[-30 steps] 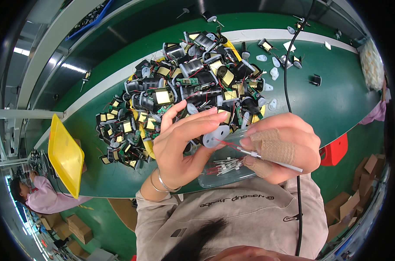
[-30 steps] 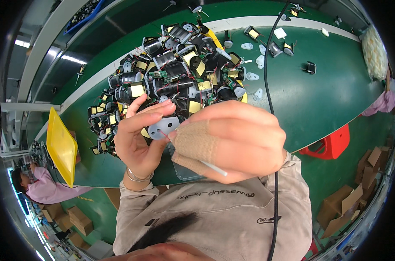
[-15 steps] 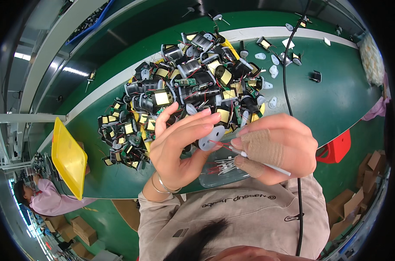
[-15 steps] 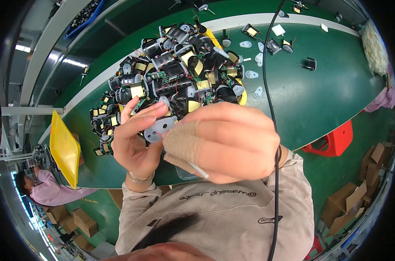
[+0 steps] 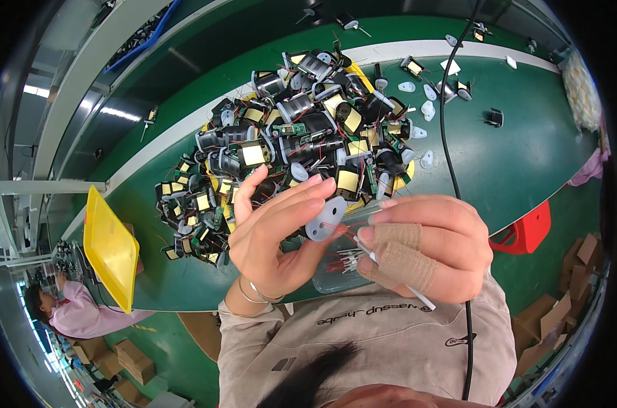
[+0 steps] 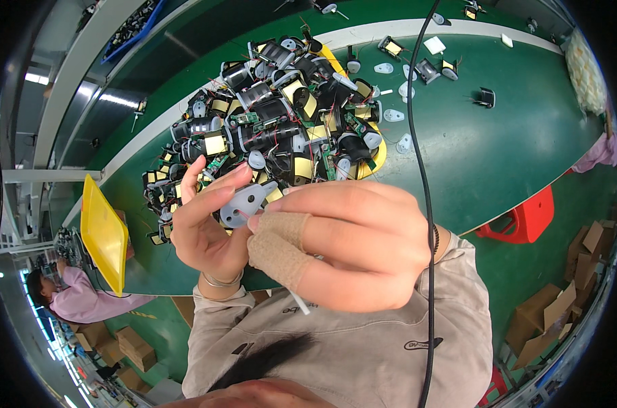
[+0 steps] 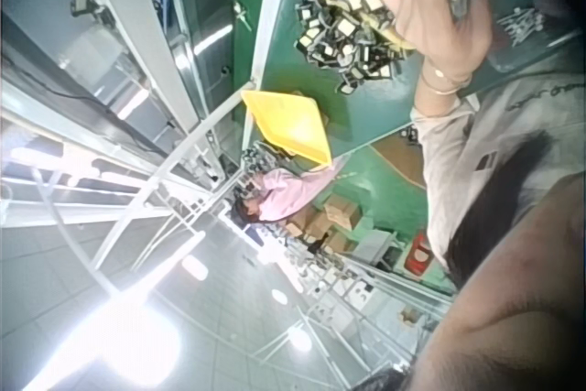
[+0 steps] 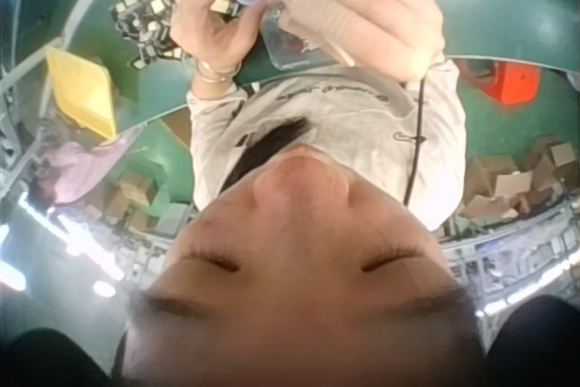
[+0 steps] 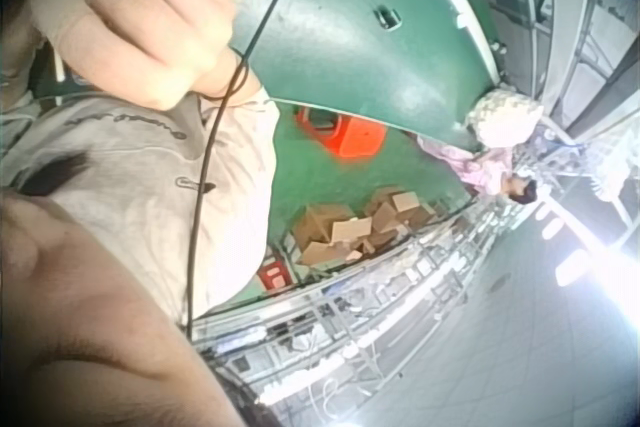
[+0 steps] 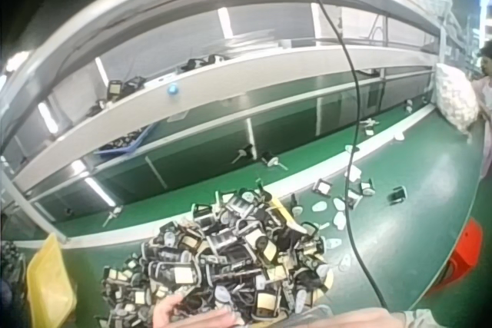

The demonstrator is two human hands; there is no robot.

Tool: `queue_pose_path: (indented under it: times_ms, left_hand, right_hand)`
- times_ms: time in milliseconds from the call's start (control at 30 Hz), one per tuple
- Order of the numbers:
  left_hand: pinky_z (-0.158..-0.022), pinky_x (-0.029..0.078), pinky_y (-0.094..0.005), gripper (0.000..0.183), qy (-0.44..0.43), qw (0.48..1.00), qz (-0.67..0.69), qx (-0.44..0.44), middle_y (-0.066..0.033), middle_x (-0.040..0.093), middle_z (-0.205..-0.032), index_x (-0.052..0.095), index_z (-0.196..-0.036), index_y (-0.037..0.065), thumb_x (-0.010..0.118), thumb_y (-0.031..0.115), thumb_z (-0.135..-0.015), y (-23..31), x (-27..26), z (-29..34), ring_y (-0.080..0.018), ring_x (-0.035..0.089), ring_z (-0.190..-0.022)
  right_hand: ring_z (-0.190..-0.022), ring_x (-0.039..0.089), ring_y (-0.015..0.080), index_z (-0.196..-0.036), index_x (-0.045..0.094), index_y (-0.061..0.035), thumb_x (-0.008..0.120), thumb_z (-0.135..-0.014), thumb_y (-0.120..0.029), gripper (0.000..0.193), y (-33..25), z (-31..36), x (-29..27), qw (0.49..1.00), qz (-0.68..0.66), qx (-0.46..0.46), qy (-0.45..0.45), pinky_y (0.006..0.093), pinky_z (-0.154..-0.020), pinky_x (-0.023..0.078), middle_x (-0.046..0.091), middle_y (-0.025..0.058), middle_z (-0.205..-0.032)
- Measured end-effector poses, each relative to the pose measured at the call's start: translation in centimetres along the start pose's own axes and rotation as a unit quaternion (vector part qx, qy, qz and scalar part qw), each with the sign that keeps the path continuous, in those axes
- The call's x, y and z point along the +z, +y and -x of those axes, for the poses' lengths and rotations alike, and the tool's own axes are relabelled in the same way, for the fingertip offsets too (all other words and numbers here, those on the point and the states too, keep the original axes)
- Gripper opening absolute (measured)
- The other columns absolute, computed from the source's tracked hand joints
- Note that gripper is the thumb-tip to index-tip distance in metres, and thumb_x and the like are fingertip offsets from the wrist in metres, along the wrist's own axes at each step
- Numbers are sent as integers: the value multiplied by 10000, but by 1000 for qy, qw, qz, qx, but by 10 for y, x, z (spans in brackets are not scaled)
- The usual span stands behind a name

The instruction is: The person assembles electronic components by hand at a workbench, repeatedly picking up small pins from a plastic container and inserting them into the base of circular plastic housings. The person then places each completed unit onto a large pile of components on the assembly line table.

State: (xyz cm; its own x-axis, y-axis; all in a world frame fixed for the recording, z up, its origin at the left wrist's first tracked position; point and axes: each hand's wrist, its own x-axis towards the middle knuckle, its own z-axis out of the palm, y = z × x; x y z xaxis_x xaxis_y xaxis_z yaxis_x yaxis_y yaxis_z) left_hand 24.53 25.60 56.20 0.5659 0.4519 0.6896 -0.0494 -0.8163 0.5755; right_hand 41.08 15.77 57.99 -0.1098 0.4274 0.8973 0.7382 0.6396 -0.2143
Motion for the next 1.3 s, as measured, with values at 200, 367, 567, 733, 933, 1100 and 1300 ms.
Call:
queue_pose_path:
  times_ms: [200,367,567,733,933,1100,1300]
  left_hand:
    - [-982,312,-446,434,8,999,-36,19,-119,682,-964,532,-1021,71,777,53,-664,0,-1,-1,-249,651,-955]
    - [-983,309,-444,440,3,999,-36,17,-121,681,-966,530,-1026,71,776,46,-662,1,1,-2,-245,655,-944]
    - [-986,309,-438,452,-3,999,-47,4,-118,682,-965,526,-1047,66,766,31,-666,3,-2,-1,-242,664,-917]
    - [-987,309,-442,441,-2,999,-48,12,-120,682,-964,526,-1042,63,757,22,-668,4,-1,-2,-245,664,-918]
    - [-981,317,-445,393,3,1000,-16,23,-116,685,-952,548,-1008,58,735,15,-664,-1,0,1,-250,663,-921]
    - [-912,360,-383,301,-28,1000,-8,8,-91,691,-940,614,-945,44,709,11,-661,7,-5,-5,-221,667,-889]
    - [-685,349,-286,372,-46,995,70,-49,-89,695,-915,605,-940,31,779,73,-614,4,-11,-4,-180,655,-769]
  right_hand:
    - [-753,639,232,-785,632,-3,635,-629,-41,161,2,-1,3,1000,-3,-16,19,269,-587,542,649,125,-810]
    - [-736,633,212,-755,633,-14,616,-635,-61,130,0,-2,8,998,26,-10,54,264,-591,542,651,106,-799]
    - [-757,630,207,-810,613,-30,761,-665,-116,225,-7,-4,2,1000,17,7,-18,322,-681,573,667,90,-819]
    - [-745,632,213,-786,629,-16,688,-642,-89,172,3,0,7,1000,-7,-23,12,287,-622,555,657,106,-811]
    - [-709,625,199,-818,653,-14,623,-614,-70,214,12,-1,13,999,-49,0,21,253,-549,521,640,94,-795]
    - [-689,617,193,-825,664,-18,646,-597,-98,242,11,0,21,997,-59,14,44,247,-515,499,622,66,-759]
    - [-638,589,198,-824,685,-21,762,-561,-121,292,13,-11,9,981,-141,136,9,284,-550,487,632,56,-751]
